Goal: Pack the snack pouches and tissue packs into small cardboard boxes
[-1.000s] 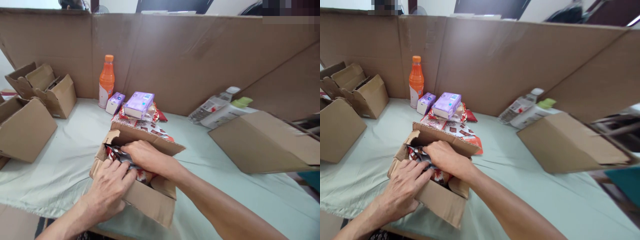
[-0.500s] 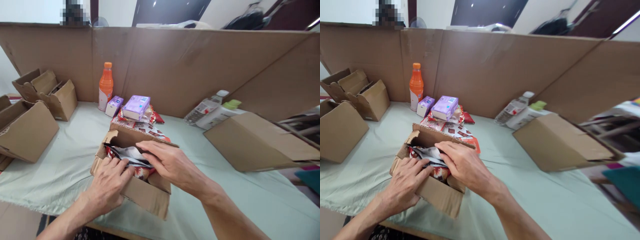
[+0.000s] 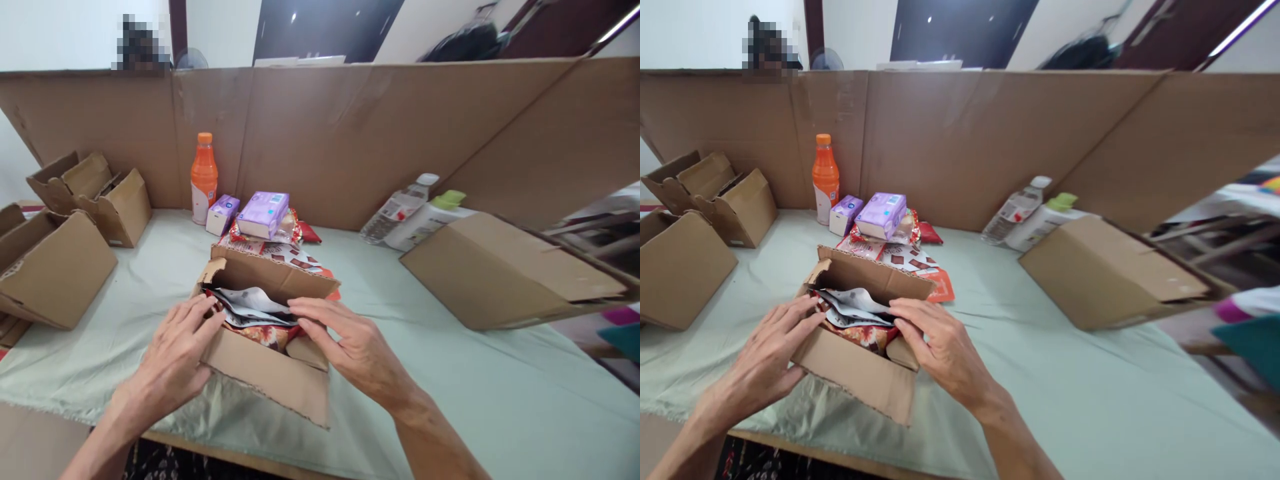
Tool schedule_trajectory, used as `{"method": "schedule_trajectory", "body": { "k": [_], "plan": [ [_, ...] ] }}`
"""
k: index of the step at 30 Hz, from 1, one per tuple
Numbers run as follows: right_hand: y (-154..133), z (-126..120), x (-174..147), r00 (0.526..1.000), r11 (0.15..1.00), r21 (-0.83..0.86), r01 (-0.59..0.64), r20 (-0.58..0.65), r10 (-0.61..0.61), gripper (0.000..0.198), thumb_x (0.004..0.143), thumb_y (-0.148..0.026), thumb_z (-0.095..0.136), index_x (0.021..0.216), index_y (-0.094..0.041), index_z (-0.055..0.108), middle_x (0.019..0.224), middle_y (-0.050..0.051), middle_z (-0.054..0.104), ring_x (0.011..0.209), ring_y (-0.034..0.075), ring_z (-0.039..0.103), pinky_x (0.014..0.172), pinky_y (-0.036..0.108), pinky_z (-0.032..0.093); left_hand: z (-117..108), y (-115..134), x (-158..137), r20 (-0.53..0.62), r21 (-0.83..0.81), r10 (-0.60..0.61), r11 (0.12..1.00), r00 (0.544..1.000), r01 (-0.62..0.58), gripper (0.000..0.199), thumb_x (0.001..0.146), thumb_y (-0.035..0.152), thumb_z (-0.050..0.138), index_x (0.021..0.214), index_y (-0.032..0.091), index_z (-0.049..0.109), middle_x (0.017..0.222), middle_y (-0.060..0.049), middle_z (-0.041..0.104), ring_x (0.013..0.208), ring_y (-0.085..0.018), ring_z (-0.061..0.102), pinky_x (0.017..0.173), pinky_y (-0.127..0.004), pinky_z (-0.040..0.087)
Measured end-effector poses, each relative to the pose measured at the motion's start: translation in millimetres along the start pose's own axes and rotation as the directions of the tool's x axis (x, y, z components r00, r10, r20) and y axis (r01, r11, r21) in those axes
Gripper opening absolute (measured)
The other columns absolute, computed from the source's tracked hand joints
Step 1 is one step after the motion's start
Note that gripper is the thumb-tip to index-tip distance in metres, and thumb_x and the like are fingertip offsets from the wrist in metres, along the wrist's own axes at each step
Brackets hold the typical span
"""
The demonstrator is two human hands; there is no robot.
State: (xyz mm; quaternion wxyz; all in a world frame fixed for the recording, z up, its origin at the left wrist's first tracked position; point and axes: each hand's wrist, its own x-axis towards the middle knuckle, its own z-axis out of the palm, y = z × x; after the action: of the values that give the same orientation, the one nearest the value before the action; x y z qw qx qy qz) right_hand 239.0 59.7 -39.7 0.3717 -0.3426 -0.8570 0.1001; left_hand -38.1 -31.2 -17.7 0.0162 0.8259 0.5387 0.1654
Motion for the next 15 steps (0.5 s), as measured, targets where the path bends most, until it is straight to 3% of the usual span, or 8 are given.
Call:
{"method": "schedule_trajectory", "body": {
  "k": [4, 9, 15],
  "plan": [
    [1.0, 5.0, -1.6, 0.987, 1.000, 0.007, -0.011, -0.159, 0.012, 0.018, 0.098, -0.020, 0.057, 0.104, -0.022, 0.074, 0.118, 0.010, 0.076, 0.105, 0.023, 0.074, 0.092, 0.039, 0.062, -3.8, -14.7, -0.9, -0.103, -0.032, -0.020, 0.999, 0.994, 0.017, 0.071, 0.067, 0.000, 0.051, 0.135, 0.019, 0.054, 0.145, -0.015, 0.056, 0.136, -0.032, 0.051, 0.109, -0.053, 0.048],
    [3.2, 4.7, 2.0, 0.919, 0.992, -0.066, -0.106, -0.387, 0.073, 0.024, 0.095, -0.019, 0.061, 0.117, -0.023, 0.070, 0.139, 0.014, 0.062, 0.120, 0.029, 0.066, 0.103, 0.052, 0.055, 3.3, -27.0, 0.3, -0.137, -0.076, -0.077, 0.995, 0.988, 0.067, 0.070, 0.064, -0.001, 0.051, 0.131, 0.017, 0.056, 0.146, -0.017, 0.054, 0.133, -0.034, 0.053, 0.105, -0.053, 0.051],
    [10.6, 14.2, 6.6, 0.926, 0.990, -0.058, -0.129, -0.364, 0.099, 0.031, 0.095, -0.021, 0.059, 0.126, -0.024, 0.065, 0.136, 0.014, 0.064, 0.128, 0.030, 0.061, 0.105, 0.050, 0.052, 0.7, -29.9, 7.4, -0.045, -0.124, -0.040, 0.992, 0.998, 0.034, 0.067, 0.069, 0.003, 0.057, 0.133, 0.019, 0.056, 0.155, -0.018, 0.045, 0.142, -0.036, 0.045, 0.112, -0.058, 0.044]
  ]
}}
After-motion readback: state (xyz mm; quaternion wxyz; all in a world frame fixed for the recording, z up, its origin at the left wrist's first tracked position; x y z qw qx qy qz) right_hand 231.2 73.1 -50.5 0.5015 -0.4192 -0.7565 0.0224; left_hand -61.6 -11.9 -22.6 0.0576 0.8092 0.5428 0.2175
